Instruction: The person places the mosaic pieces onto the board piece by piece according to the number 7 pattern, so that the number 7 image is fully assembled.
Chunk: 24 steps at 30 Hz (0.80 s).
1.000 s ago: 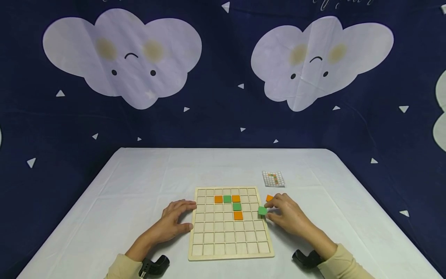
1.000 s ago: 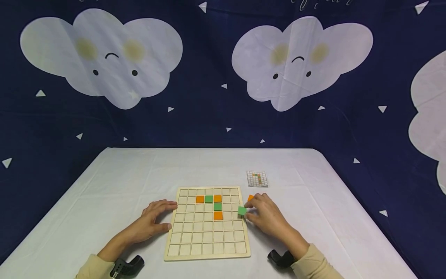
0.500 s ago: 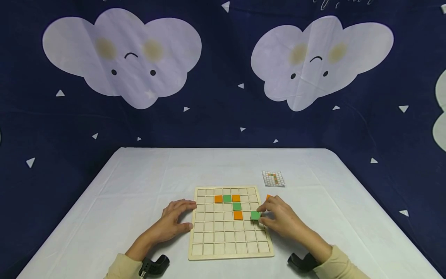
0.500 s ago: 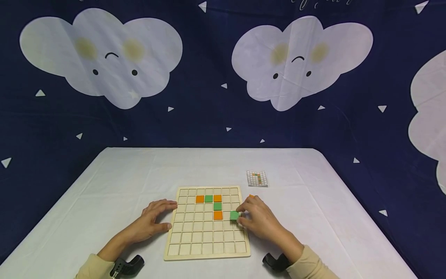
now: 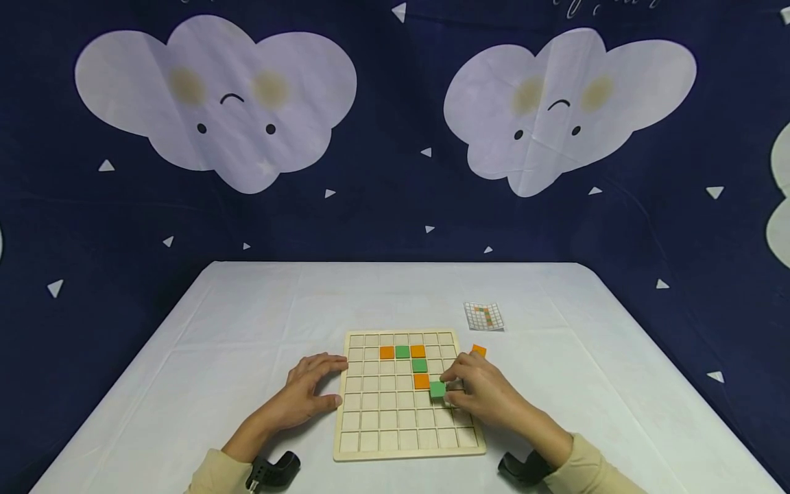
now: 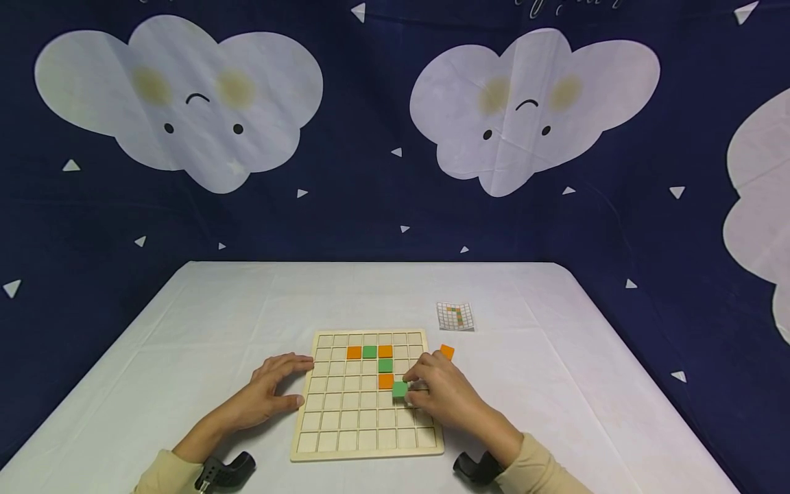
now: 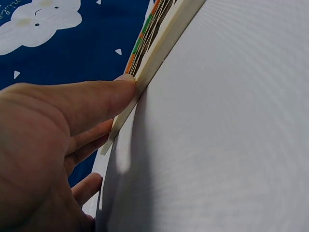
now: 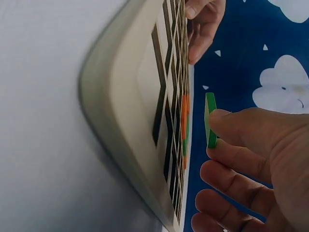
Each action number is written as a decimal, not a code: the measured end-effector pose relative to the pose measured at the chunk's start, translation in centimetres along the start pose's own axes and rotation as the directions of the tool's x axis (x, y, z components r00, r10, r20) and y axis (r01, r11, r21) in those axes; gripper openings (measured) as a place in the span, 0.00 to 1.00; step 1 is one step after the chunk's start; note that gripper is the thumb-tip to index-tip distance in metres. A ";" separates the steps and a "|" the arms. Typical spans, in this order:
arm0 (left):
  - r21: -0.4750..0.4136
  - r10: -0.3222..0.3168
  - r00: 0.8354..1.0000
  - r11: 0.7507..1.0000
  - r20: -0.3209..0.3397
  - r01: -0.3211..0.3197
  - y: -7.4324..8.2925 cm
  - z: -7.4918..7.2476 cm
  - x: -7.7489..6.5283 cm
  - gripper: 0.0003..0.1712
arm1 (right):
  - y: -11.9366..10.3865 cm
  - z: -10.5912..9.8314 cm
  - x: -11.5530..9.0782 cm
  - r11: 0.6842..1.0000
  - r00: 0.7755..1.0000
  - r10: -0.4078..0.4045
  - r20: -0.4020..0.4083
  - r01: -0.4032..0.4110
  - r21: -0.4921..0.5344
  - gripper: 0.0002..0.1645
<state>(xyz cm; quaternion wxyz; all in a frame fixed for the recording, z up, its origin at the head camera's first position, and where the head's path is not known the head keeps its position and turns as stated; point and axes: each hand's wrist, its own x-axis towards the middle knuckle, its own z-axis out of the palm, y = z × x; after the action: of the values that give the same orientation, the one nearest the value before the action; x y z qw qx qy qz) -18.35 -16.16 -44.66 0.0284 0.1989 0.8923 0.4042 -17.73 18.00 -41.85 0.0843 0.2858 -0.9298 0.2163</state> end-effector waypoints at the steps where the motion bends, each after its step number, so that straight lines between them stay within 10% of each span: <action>1: -0.002 0.000 1.000 1.000 0.000 0.000 0.0 0.0 0.0 0.31 | -0.1 0.1 0.0 1.000 1.000 -0.003 0.001 0.003 0.001 0.11; 24: 0.015 0.005 1.000 1.000 -0.010 -0.005 -0.2 0.1 0.0 0.31 | -1.2 1.3 0.6 0.999 0.999 -0.035 0.029 0.035 -0.012 0.12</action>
<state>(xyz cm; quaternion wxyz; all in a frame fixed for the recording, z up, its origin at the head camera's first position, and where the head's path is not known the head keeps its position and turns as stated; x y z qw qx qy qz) -18.37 -16.24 -44.83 0.0216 0.1993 0.8950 0.3985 -17.58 16.21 -42.36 0.0765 0.3047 -0.9270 0.2048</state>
